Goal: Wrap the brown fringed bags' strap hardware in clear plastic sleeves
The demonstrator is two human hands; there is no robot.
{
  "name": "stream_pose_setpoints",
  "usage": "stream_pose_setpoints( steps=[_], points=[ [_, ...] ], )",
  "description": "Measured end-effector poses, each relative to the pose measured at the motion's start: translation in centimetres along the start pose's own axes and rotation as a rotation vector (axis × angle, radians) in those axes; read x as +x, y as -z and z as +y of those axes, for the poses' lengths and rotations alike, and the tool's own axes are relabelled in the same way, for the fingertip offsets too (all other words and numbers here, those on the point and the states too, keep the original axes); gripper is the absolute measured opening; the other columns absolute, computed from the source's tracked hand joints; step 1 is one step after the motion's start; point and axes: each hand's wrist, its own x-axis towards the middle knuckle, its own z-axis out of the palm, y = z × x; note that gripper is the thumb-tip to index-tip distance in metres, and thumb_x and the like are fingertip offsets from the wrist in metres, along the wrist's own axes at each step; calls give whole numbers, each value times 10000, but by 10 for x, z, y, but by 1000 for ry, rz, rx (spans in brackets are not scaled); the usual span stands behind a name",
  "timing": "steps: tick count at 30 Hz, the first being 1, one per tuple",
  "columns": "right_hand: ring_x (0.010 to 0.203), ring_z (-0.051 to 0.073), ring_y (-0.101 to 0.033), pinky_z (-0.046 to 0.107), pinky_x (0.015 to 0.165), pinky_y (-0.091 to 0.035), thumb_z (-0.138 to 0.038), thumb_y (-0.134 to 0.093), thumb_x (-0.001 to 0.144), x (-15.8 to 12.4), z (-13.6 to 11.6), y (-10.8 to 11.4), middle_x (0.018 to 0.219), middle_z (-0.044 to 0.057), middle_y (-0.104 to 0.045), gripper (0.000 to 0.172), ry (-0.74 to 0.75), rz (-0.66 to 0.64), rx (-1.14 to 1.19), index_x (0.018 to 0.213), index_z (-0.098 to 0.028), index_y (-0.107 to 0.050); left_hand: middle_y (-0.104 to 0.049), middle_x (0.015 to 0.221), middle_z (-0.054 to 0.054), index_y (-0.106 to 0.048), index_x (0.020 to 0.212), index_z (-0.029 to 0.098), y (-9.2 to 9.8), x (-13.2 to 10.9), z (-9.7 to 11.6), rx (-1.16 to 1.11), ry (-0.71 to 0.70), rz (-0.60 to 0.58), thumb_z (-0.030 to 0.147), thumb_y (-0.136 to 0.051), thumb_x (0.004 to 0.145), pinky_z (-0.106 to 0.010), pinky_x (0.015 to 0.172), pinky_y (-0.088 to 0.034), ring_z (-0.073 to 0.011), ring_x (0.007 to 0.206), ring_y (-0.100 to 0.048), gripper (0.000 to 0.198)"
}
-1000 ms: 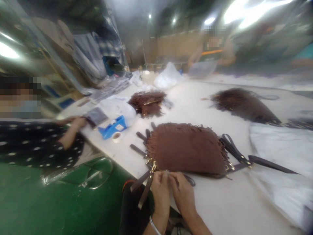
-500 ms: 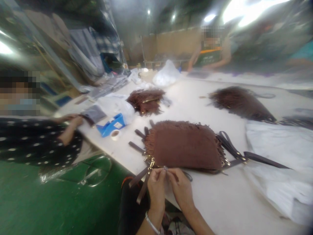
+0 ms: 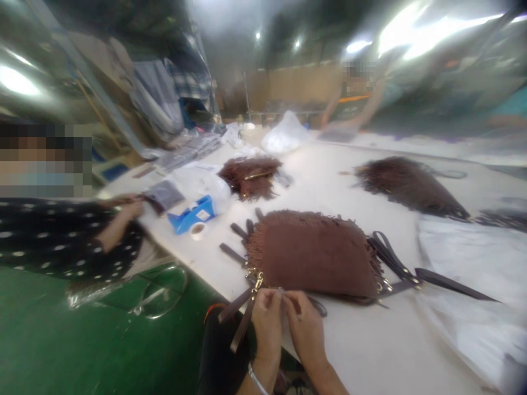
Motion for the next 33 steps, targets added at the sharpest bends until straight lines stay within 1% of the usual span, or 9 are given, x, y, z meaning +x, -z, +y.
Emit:
stream_pose_setpoints(
  steps=[4, 7, 10, 14, 17, 21, 27, 31, 33],
  points=[
    [818, 186, -637, 286, 763, -466, -335, -434, 946, -4, 5, -5, 902, 42, -681, 240, 185, 27, -84, 945, -210, -640, -662, 802, -32, -617, 825, 195, -1, -2, 3, 36, -13, 32, 404, -546, 862, -321, 762, -457, -208, 783, -612, 223],
    [831, 187, -643, 282, 765, -480, -313, -424, 944, -5, 5, -4, 921, 51, -688, 254, 227, 33, -81, 982, -209, -653, -667, 811, -43, -622, 818, 195, -1, -3, 8, 40, 5, 53, 427, -545, 859, -337, 778, -452, -220, 791, -614, 248],
    [859, 191, -650, 278, 785, -488, -311, -442, 931, 0, 1, 2, 945, 52, -702, 253, 164, -38, 10, 985, -219, -672, -661, 805, -45, -619, 818, 191, -1, -3, 10, 22, 22, 45, 418, -541, 862, -330, 769, -455, -218, 791, -611, 244],
    [629, 167, -616, 254, 604, -481, -352, -526, 880, 14, -4, 11, 729, 11, -683, 219, -57, -204, 211, 910, -204, -685, -630, 724, -24, -603, 797, 181, -1, 0, 6, -69, 54, -7, 402, -539, 858, -286, 654, -452, -188, 688, -588, 238],
    [553, 148, -576, 238, 535, -449, -377, -588, 831, 22, -5, 11, 645, -11, -650, 217, -153, -246, 325, 870, -185, -680, -618, 695, -18, -602, 769, 173, 0, 3, 0, -103, 63, -16, 391, -563, 841, -266, 622, -441, -174, 658, -572, 232],
    [545, 140, -565, 235, 529, -438, -403, -593, 825, 20, -5, 8, 652, -11, -649, 238, -174, -226, 345, 861, -179, -665, -632, 700, -24, -616, 762, 168, 1, 4, -2, -136, 71, -27, 403, -590, 825, -258, 615, -442, -170, 658, -580, 244],
    [603, 145, -584, 256, 611, -459, -388, -516, 891, 13, -8, 4, 764, 4, -679, 224, -58, -165, 221, 894, -200, -637, -643, 676, -42, -643, 723, 188, 7, 1, 11, -244, 80, 0, 437, -669, 745, -291, 575, -462, -196, 631, -591, 252],
    [654, 169, -609, 262, 588, -474, -420, -566, 848, 11, -8, -6, 785, 26, -688, 227, -160, -103, 315, 882, -198, -604, -659, 649, -58, -642, 669, 249, 12, -1, 21, -288, 97, 21, 435, -692, 721, -325, 560, -474, -226, 620, -594, 200],
    [616, 165, -597, 257, 548, -471, -434, -607, 809, 10, -7, -13, 734, 22, -675, 248, -228, -56, 377, 871, -195, -583, -670, 663, -62, -651, 680, 248, 13, -1, 24, -275, 97, 25, 434, -678, 731, -331, 574, -480, -231, 624, -603, 195]
  ],
)
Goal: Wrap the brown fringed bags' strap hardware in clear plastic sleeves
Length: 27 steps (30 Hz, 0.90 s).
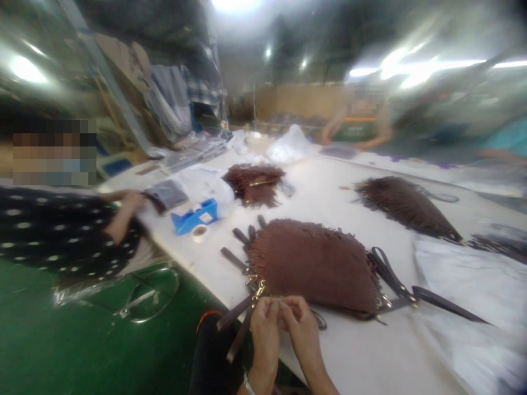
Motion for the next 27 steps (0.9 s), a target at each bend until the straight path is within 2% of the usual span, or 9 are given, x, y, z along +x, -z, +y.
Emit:
stream_pose_setpoints(
  steps=[3, 6, 12, 17, 20, 23, 25, 27],
  points=[
    [472, 132, -523, 236, 443, -413, -460, -655, 748, 1, 3, -7, 609, -5, -633, 312, -103, 84, 81, 864, -185, -564, -681, 700, -69, -673, 736, 206, 1, 0, 0, 69, -27, -6, 425, -631, 768, -334, 617, -486, -230, 650, -619, 226],
    [380, 105, -452, 220, 377, -338, -517, -694, 679, 3, 3, -9, 519, -20, -593, 390, -198, 89, 164, 821, -175, -574, -687, 737, -70, -686, 774, 187, 1, -1, -5, 104, -44, -4, 394, -615, 782, -339, 671, -481, -234, 691, -624, 219],
    [348, 93, -434, 215, 355, -321, -530, -723, 628, 8, -4, -5, 468, -24, -567, 392, -201, 58, 161, 708, -166, -602, -713, 878, -76, -700, 864, 211, 4, 0, -14, 311, -111, -24, 345, -567, 825, -355, 794, -452, -255, 839, -633, 193],
    [347, 99, -443, 216, 348, -325, -492, -729, 632, 9, -6, -5, 461, -16, -577, 365, -205, 71, 137, 714, -156, -614, -719, 914, -83, -694, 920, 203, 7, 2, -14, 315, -82, -51, 354, -522, 848, -373, 814, -461, -260, 869, -645, 240],
    [343, 101, -446, 216, 341, -325, -493, -728, 639, 10, -6, -5, 465, -13, -587, 364, -215, 66, 122, 722, -154, -621, -722, 920, -94, -690, 928, 178, 10, 4, -19, 178, -16, -17, 388, -591, 806, -369, 804, -482, -261, 868, -657, 262],
    [335, 101, -441, 217, 336, -319, -495, -728, 638, 10, -5, -4, 459, -17, -580, 361, -223, 60, 123, 715, -159, -620, -726, 861, -96, -682, 910, 144, 10, 8, -29, -114, 184, 5, 369, -721, 690, -346, 722, -516, -249, 786, -679, 317],
    [332, 101, -439, 218, 335, -312, -497, -730, 635, 11, -4, -4, 457, -18, -576, 362, -227, 59, 128, 710, -162, -618, -727, 811, -94, -681, 874, 128, 10, 11, -34, -319, 312, -14, 322, -780, 616, -332, 675, -527, -239, 725, -685, 337],
    [328, 100, -435, 217, 330, -301, -497, -732, 631, 12, -2, -4, 452, -19, -573, 363, -236, 57, 134, 708, -162, -616, -726, 780, -96, -690, 829, 120, 10, 13, -35, -454, 379, -57, 295, -816, 573, -326, 661, -534, -236, 702, -688, 335]
  ],
)
